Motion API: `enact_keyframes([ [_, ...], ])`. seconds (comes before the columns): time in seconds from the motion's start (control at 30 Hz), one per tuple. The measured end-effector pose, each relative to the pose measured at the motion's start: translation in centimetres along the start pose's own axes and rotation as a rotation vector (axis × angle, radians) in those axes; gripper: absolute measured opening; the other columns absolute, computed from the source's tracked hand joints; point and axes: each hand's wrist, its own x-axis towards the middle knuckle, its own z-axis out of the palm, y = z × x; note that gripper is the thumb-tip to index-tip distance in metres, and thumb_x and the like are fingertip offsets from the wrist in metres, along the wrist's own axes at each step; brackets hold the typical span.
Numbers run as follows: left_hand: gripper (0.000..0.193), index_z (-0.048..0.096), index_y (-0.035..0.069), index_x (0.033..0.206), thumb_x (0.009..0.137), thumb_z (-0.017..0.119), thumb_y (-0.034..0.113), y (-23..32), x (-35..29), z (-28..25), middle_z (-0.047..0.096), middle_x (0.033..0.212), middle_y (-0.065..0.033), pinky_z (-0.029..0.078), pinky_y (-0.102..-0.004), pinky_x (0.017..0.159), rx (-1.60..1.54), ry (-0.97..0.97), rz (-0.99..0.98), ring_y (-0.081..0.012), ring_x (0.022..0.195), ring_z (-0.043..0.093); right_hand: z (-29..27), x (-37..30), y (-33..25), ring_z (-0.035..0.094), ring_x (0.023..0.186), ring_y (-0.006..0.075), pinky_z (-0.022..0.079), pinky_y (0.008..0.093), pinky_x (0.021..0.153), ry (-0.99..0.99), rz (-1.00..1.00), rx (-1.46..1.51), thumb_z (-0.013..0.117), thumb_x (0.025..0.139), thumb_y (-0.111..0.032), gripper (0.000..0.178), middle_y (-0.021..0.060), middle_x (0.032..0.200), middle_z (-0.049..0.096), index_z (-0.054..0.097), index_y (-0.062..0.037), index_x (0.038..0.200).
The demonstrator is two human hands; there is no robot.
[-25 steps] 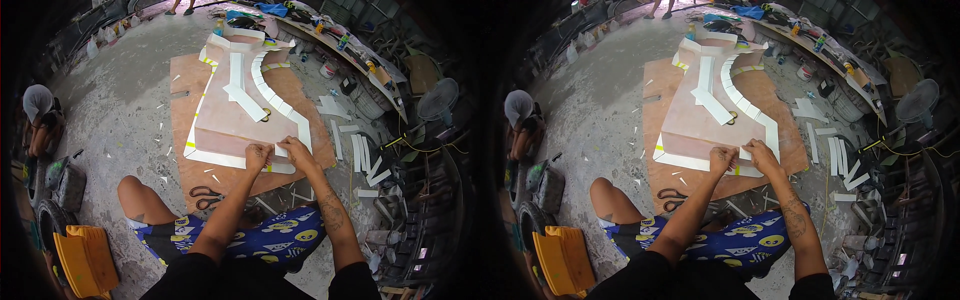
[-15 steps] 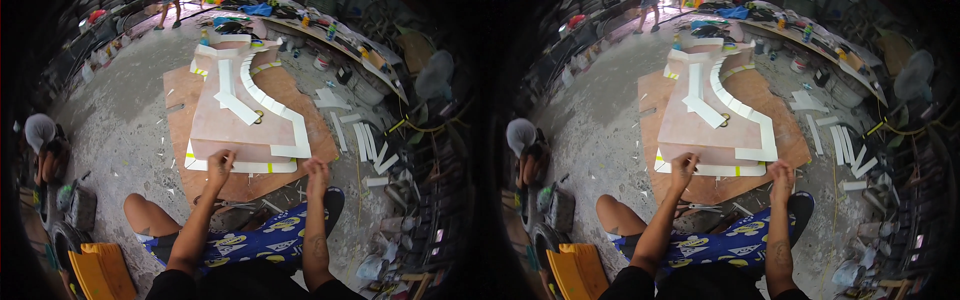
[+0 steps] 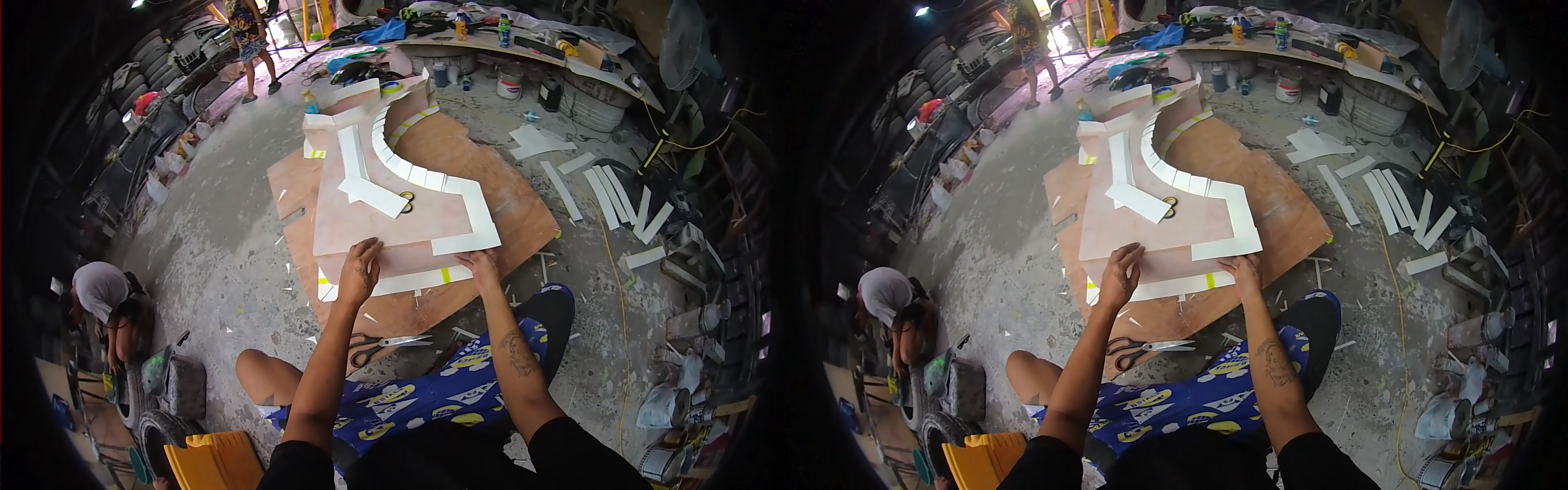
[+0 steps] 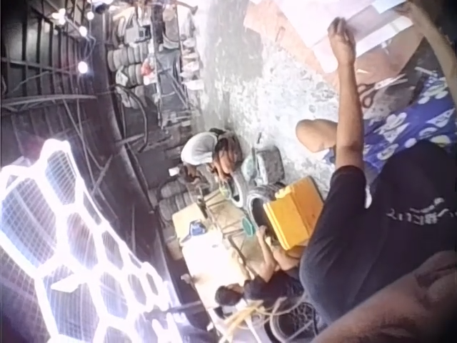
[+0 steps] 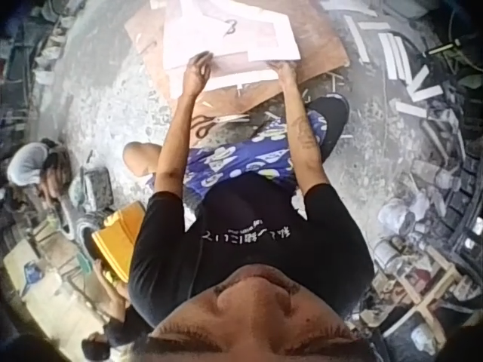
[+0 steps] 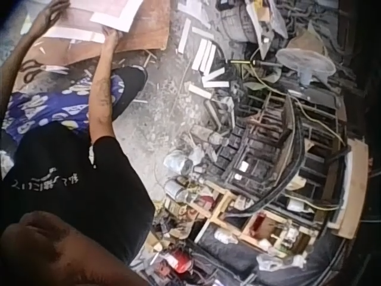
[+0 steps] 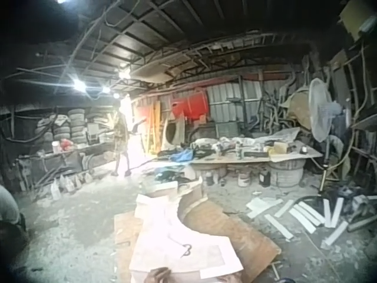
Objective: Fitting and trimming white plastic or foam strips onto a custom wood and foam mold for a car interior part.
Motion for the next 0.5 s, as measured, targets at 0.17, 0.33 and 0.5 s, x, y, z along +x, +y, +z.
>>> enact_keyframes([
  [0.17,0.038,0.063,0.003,0.118,0.08,0.056,-0.002,-0.4,0.0,-0.4,0.06,0.124,-0.0164,0.048,-0.0401,0.096,0.007,-0.018,-0.03,-0.0354,0.112,0.056,0.4,-1.8,-1.0,0.064,0.098,0.0289,0.056,0.0479,0.089,0.022,-0.045,0.163,0.048,0.096,-0.022,0.037,0.0161,0.111,0.062,0.053,0.0037,0.122],
  [0.33,0.038,0.064,0.002,0.117,0.08,0.057,-0.003,-0.7,0.2,-0.2,0.06,0.125,-0.0168,0.047,-0.0394,0.097,0.007,-0.018,-0.057,-0.0351,0.114,0.057,3.2,-2.6,-4.5,0.064,0.096,0.0281,0.055,0.0455,0.088,0.187,0.046,0.195,0.055,0.092,-0.051,0.065,0.0172,0.11,0.062,0.052,0.0047,0.125],
  [0.5,0.038,0.063,0.002,0.117,0.08,0.058,-0.001,-0.5,0.1,0.1,0.06,0.125,-0.017,0.047,-0.0399,0.098,0.034,-0.017,-0.034,-0.0362,0.113,0.057,3.8,-0.7,-4.8,0.066,0.093,0.028,0.056,0.0436,0.08,0.3,-0.038,-0.149,0.063,0.088,-0.054,0.068,0.0175,0.105,0.065,0.058,0.0056,0.119],
])
